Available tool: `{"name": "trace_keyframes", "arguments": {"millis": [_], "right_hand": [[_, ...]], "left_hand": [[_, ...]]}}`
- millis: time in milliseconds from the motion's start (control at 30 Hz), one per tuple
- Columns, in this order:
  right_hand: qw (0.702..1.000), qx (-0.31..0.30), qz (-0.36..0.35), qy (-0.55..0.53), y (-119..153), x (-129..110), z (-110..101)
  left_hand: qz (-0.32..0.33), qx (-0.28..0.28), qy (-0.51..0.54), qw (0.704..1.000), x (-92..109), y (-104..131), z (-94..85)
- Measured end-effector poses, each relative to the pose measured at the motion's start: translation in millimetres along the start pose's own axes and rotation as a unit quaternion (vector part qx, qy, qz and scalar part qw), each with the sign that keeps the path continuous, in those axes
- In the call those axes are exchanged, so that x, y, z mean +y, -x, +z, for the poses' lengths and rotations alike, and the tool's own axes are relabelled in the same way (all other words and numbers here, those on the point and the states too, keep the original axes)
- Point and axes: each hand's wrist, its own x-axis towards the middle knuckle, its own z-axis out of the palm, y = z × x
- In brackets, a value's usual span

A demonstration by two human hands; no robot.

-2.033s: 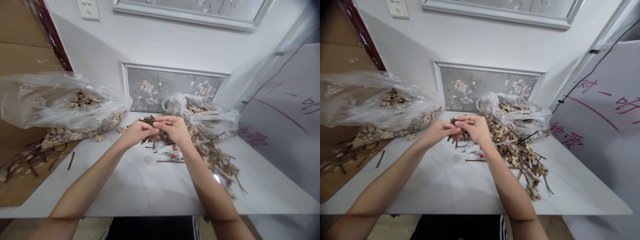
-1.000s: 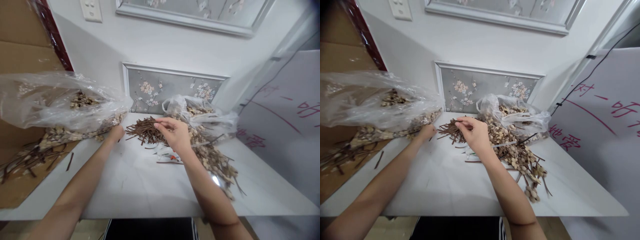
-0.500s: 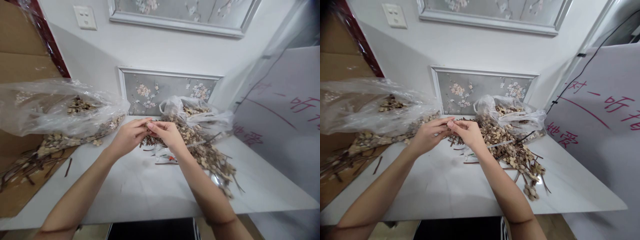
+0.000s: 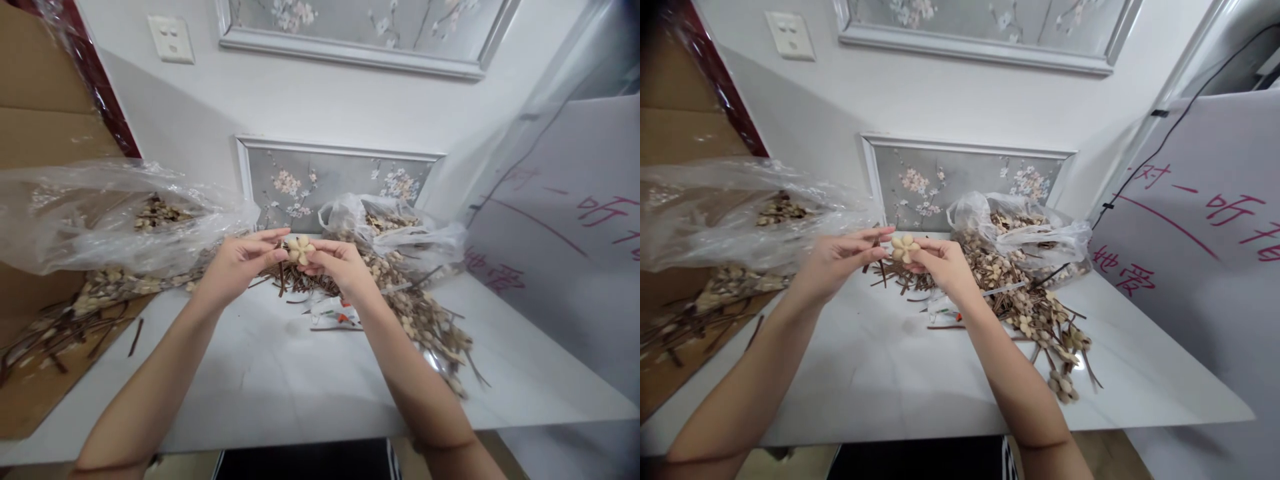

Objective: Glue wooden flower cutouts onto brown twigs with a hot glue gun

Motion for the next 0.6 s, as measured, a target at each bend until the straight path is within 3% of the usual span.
{"name": "trace_keyframes", "arguments": {"millis": [100, 200, 400, 600], "right_hand": [[0.998, -0.021, -0.007, 0.052, 1, -4, 0], [0.994, -0.03, -0.01, 0.109, 5, -8, 4], [0.981, 0.002, -0.011, 0.193, 14, -15, 7], [0.966, -0.022, -0.055, 0.251, 16, -15, 10]], "left_hand": [[-0.028, -0.046, 0.041, 0.998, -6, -4, -3.1], [-0.035, -0.081, 0.01, 0.996, -6, -5, -4.4], [-0.042, -0.123, -0.009, 0.991, 1, -1, -5.6], [-0.05, -0.131, -0.001, 0.99, 7, 0, -4.5]]}}
